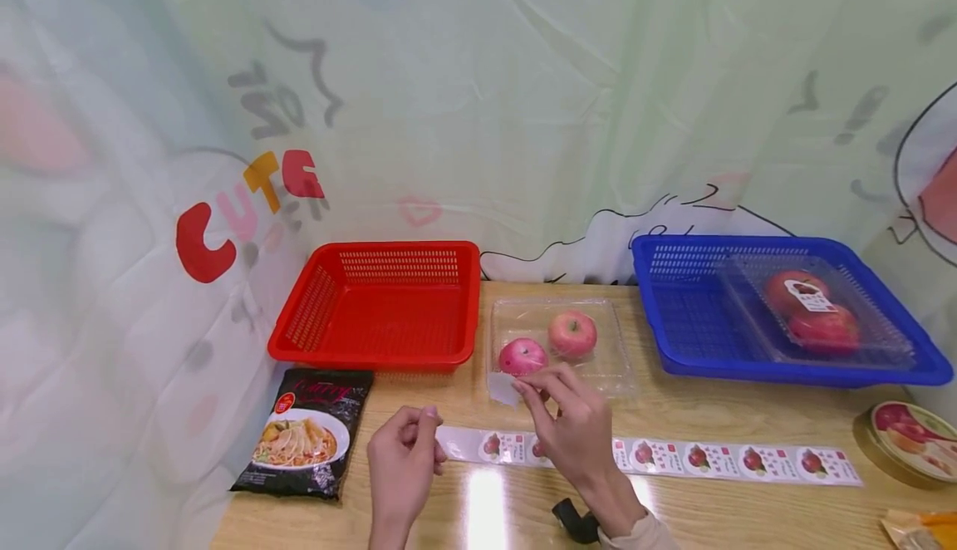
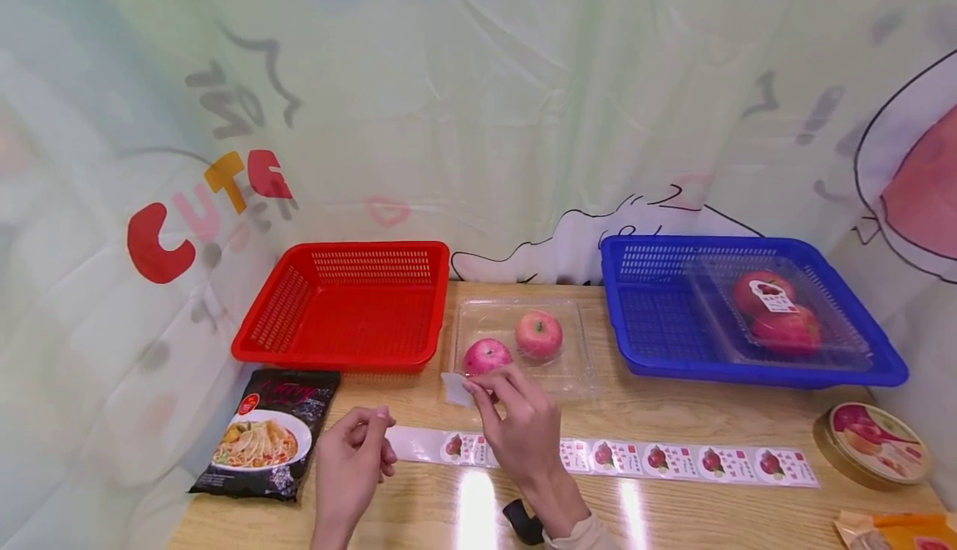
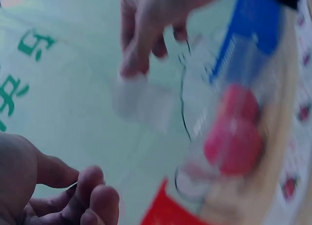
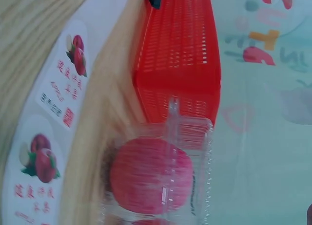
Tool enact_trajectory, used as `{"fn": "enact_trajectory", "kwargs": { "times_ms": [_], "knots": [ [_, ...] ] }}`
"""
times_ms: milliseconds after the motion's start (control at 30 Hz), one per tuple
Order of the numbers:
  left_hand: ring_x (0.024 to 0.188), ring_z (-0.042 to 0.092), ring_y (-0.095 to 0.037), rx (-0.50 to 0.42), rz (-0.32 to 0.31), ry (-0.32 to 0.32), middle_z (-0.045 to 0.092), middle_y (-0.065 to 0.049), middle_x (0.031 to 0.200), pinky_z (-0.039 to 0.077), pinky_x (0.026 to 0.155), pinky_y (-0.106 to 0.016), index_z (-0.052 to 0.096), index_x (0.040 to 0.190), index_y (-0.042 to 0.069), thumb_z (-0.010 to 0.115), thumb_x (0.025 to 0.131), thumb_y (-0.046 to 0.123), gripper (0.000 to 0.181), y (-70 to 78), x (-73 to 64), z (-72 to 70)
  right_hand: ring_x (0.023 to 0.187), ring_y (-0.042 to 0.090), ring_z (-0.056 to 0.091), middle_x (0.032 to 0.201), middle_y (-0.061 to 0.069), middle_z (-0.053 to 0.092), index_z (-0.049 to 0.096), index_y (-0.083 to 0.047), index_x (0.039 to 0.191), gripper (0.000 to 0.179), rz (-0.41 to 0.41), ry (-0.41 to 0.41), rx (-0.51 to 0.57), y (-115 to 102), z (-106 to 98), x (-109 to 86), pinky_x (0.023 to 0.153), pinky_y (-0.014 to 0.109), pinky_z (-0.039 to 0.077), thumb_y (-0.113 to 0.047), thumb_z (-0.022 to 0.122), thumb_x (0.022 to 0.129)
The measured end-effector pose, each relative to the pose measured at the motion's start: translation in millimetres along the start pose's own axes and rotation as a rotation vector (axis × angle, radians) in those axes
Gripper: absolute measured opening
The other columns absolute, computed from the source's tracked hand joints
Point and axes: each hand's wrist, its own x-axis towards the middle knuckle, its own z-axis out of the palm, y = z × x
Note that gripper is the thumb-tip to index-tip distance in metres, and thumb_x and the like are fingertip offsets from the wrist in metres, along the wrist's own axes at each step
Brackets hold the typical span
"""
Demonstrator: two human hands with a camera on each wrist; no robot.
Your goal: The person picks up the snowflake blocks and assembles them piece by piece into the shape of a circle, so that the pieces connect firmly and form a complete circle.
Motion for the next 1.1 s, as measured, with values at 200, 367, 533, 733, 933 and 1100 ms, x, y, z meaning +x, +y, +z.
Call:
{"fn": "enact_trajectory", "kwargs": {
  "times_ms": [200, 367, 533, 733, 933, 1100],
  "knots": [
    [0.041, 0.057, -0.01, -0.191, -0.03, -0.249, 0.06, -0.016, 0.055, 0.049, 0.04, -0.022, 0.07, 0.091, -0.005, 0.065, 0.106, 0.018, 0.028, 33.1, 13.9, 24.0, 0.061, 0.013, 0.063, 0.082, 0.003, 0.072, 0.08, -0.004, 0.088, 0.035, -0.125, 0.072, -0.067, -2.6, -1.8, 7.8, 0.054, 0.02, 0.05, -0.033, 0.069, 0.104],
    [0.04, 0.057, -0.012, -0.198, -0.009, -0.298, 0.061, -0.02, 0.057, 0.05, 0.042, -0.02, 0.07, 0.09, -0.004, 0.065, 0.107, 0.02, 0.03, 44.3, 20.0, 40.5, 0.063, 0.018, 0.067, 0.082, 0.005, 0.073, 0.08, -0.002, 0.087, 0.036, -0.176, 0.097, -0.109, -7.0, -4.7, 12.3, 0.055, 0.025, 0.053, -0.031, 0.069, 0.105],
    [0.041, 0.057, -0.011, -0.189, -0.008, -0.316, 0.062, -0.021, 0.059, 0.051, 0.043, -0.02, 0.072, 0.09, -0.001, 0.068, 0.106, 0.024, 0.03, 47.9, 21.3, 49.0, 0.064, 0.02, 0.068, 0.083, 0.006, 0.073, 0.08, -0.002, 0.087, 0.034, -0.219, 0.114, -0.154, -10.8, -7.4, 14.7, 0.053, 0.027, 0.052, -0.028, 0.068, 0.106],
    [0.042, 0.058, -0.013, -0.186, -0.056, -0.341, 0.061, -0.016, 0.058, 0.048, 0.04, -0.02, 0.072, 0.092, -0.002, 0.073, 0.102, 0.028, 0.032, 52.0, 20.6, 53.3, 0.063, 0.019, 0.067, 0.083, 0.007, 0.073, 0.081, -0.002, 0.089, 0.03, -0.267, 0.12, -0.16, -10.1, -8.0, 16.1, 0.051, 0.024, 0.05, -0.024, 0.068, 0.105],
    [0.041, 0.057, -0.012, -0.18, -0.058, -0.354, 0.062, -0.016, 0.058, 0.046, 0.038, -0.02, 0.072, 0.093, 0.0, 0.074, 0.101, 0.026, 0.028, 51.7, 21.9, 56.3, 0.061, 0.018, 0.064, 0.082, 0.006, 0.072, 0.08, -0.002, 0.089, 0.029, -0.298, 0.126, -0.16, -10.3, -8.8, 17.7, 0.05, 0.024, 0.049, -0.022, 0.068, 0.105],
    [0.043, 0.058, -0.01, -0.199, -0.059, -0.382, 0.062, -0.015, 0.059, 0.045, 0.038, -0.018, 0.07, 0.096, -0.004, 0.07, 0.102, 0.018, 0.022, 53.0, 23.6, 56.5, 0.063, 0.019, 0.067, 0.083, 0.006, 0.073, 0.081, -0.002, 0.09, 0.029, -0.275, 0.126, -0.134, -9.5, -8.6, 18.1, 0.052, 0.024, 0.05, -0.023, 0.069, 0.105]
  ]
}}
